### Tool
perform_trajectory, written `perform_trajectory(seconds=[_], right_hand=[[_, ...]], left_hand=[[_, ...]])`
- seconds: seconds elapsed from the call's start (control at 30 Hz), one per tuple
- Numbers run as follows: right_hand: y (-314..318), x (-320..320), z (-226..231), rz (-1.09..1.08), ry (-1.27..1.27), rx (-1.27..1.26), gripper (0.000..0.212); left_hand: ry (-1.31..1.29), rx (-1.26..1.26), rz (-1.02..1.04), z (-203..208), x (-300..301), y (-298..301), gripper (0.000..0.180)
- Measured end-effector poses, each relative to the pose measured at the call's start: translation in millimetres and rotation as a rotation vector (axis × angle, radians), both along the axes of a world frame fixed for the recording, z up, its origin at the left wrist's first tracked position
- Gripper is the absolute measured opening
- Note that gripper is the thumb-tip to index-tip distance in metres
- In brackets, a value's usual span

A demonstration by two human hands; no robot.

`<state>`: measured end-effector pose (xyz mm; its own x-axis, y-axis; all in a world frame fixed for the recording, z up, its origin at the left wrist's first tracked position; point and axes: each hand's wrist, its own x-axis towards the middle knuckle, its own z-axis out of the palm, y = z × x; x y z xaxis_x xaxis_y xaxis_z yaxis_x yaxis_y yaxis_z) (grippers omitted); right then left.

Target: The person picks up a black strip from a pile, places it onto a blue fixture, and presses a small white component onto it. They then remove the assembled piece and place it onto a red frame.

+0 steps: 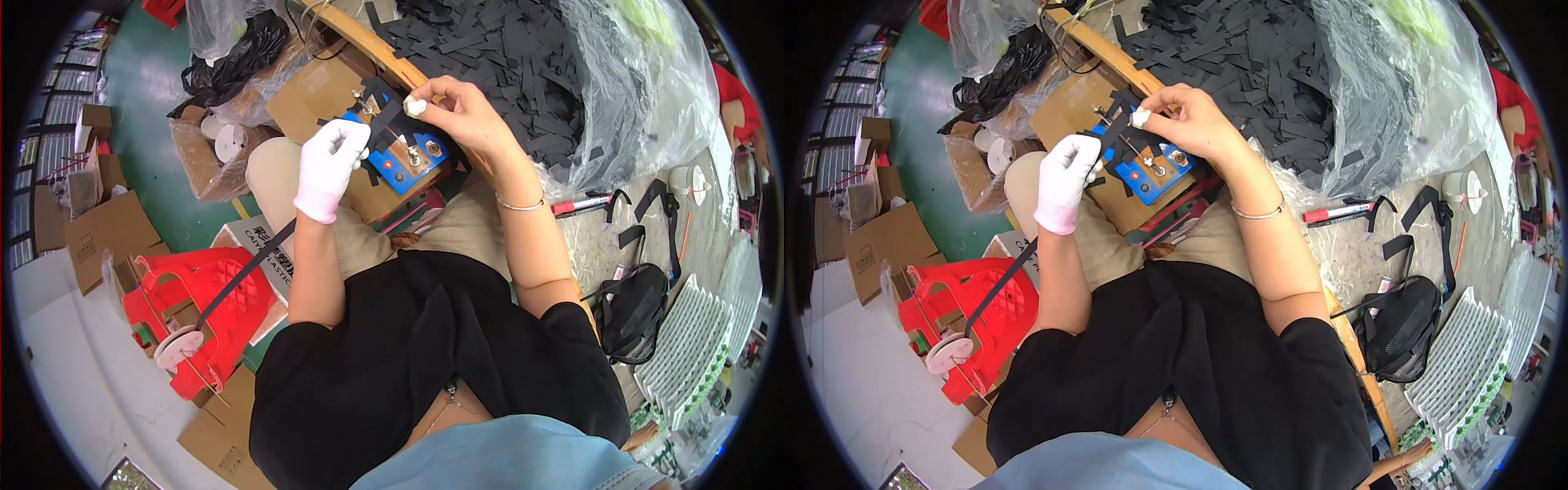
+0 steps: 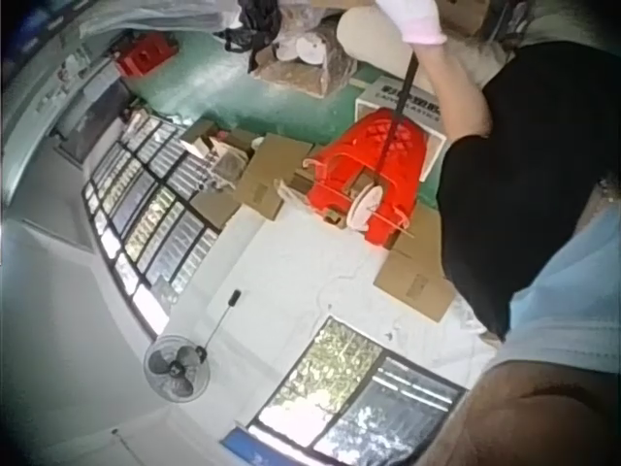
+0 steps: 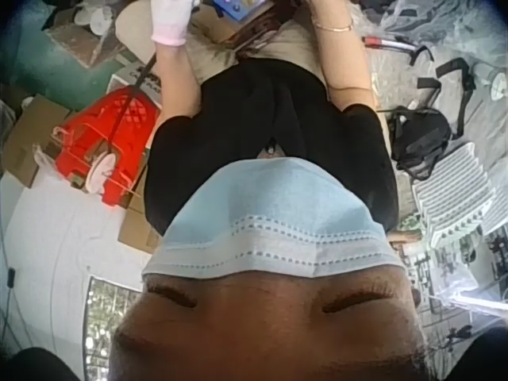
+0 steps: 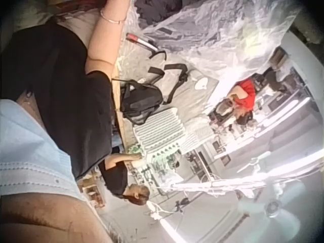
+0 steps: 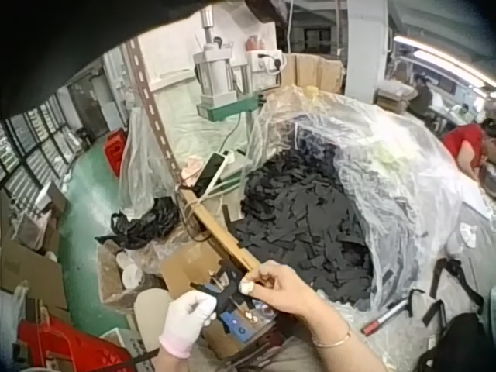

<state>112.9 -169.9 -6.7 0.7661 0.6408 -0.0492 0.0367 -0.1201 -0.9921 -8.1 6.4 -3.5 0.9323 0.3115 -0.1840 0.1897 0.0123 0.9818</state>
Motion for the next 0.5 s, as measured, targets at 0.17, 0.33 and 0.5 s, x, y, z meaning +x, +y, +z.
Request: perform_trajectory(seconds=[0.17,0.33,0.5], right_hand=[[1,0,-3,-0.017,-0.071,-0.033,0.015],[-1,9,-14,-0.218,-0.339,-0.229,0.019],[3,11,-15,-0.265,-0.381,-0.408,0.018]], left_hand=[[0.013,0.014,-0.006,-1,8,-7,0.014],[0.053,0.059,-0.039,-10,4,-1,0.016],[0.141,0.101,-0.071,-26,-6,11,0.018]])
